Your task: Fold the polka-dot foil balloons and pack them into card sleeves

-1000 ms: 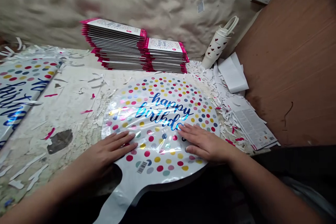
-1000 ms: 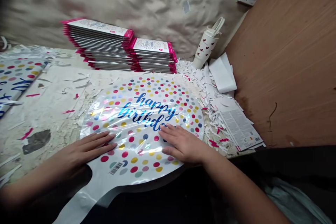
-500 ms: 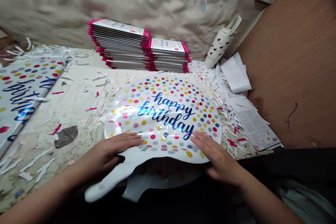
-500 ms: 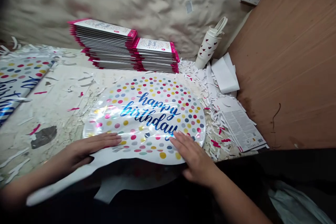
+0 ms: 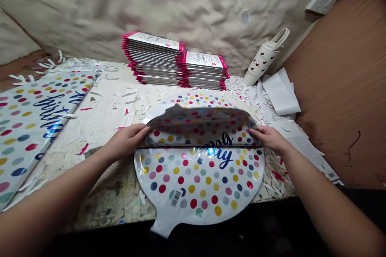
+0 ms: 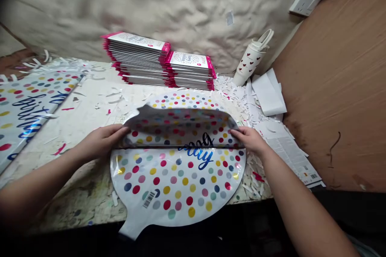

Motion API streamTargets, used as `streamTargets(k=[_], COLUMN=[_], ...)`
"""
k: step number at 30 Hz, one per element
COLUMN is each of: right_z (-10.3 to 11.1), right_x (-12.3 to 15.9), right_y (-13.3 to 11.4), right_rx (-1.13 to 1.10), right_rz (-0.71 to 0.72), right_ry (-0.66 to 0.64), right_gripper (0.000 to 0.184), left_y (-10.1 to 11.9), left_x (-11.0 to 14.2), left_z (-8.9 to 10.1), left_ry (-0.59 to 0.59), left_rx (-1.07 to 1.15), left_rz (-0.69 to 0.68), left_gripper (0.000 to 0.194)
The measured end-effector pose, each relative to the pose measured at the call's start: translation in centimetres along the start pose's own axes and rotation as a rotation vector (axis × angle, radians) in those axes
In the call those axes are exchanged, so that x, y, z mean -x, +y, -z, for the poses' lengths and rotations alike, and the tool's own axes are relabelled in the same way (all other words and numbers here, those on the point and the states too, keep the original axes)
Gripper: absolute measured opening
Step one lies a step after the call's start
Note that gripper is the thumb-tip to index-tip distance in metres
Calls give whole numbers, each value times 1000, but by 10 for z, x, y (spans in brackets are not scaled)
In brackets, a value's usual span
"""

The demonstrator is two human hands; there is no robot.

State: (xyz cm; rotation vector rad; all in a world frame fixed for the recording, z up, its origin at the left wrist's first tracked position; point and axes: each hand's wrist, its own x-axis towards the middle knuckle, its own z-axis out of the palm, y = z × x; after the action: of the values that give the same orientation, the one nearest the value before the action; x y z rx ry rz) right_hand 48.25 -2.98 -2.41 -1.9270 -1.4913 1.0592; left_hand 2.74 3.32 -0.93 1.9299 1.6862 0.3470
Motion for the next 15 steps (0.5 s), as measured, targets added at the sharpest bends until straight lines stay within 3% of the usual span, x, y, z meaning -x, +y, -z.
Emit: streamTargets(k=[3,5,8,10,11,13,15], right_z=[-2,-5,-6,-4,-1,3,-3], right_x=[-35,-48,-59,-65,-69,-75,-77], right_y=[-8,-12,-19,-25,-29,-40,-58], right_rx=[74,139,238,303,337,405,467], right_rz=[-24,-27,-22,-31,-43,-78,-107], right_ry=[68,101,153,191,214,281,383], right_gripper=[40,40,39,39,39,42,52], left_y=[14,22,31,32,32,27,22], left_x=[-24,-23,-1,18,26,36,40], left_z=[-4,-10,-26,-41,-48,-59,-63], left_ry=[40,129,274,219,153,58,38], left_rx=[-168,-262,-442,-522,-538,-559,-573], left_rz=[42,44,-252,-494,-545,-517,-429], left_gripper=[38,37,45,49,50,55,62])
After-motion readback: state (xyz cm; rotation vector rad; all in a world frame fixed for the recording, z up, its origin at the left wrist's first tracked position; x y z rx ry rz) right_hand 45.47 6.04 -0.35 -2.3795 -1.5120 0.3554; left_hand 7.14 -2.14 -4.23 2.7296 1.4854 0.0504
